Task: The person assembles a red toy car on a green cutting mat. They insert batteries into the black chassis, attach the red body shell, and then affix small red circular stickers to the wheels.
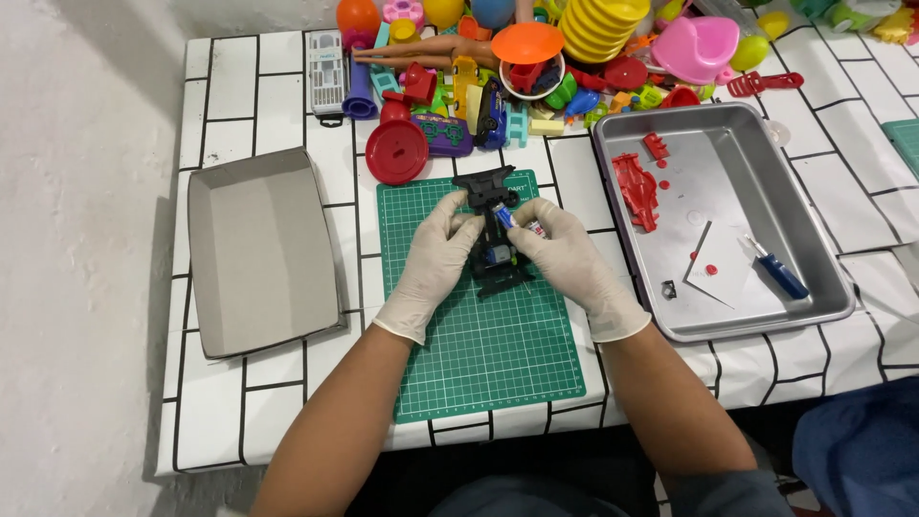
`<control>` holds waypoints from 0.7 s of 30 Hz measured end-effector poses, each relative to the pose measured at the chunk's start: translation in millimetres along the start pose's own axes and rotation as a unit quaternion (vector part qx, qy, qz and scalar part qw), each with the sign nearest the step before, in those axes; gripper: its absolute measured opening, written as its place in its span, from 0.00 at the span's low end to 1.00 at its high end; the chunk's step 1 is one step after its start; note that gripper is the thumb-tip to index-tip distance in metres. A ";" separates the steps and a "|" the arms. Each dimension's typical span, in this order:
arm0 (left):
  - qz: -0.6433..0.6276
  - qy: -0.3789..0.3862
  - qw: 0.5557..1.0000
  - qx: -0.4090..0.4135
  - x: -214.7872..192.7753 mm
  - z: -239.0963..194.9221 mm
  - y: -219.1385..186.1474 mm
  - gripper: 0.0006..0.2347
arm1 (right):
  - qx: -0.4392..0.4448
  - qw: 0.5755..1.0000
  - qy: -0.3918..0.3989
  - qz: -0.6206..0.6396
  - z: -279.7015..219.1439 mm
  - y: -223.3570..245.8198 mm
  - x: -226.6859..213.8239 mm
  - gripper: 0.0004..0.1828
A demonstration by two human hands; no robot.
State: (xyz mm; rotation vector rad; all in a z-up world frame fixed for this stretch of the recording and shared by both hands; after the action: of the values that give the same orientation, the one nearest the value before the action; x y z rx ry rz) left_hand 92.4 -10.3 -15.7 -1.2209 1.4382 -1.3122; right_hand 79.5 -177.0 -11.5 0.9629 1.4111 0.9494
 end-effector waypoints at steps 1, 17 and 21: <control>-0.001 0.001 1.000 0.000 -1.2 1.5 3.4 0.14 | 0.000 1.000 -0.001 -0.001 -10.2 10.9 -8.0 0.07; 0.055 -0.064 0.995 -0.061 -22.0 -8.8 -11.8 0.18 | 0.236 0.933 -0.124 -0.240 -72.1 -10.1 -175.2 0.14; 0.110 -0.099 0.986 -0.072 -31.9 -5.3 -6.4 0.22 | 0.244 0.879 -0.112 -0.395 -61.9 -41.1 -181.0 0.14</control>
State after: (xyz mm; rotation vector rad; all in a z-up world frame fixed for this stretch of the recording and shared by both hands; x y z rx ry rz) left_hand 94.3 22.1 -9.9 -1.2095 1.4942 -0.9253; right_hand 23.4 -362.6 14.7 0.6997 1.6631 -0.1342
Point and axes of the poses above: each hand's wrist, its own z-axis towards the middle knuckle, its own x-axis out of the palm, y = z × x, the point moved 8 cm from there along z, towards the middle knuckle, and after that the axes turned 7 degrees about -x, right-handed, at the moved point
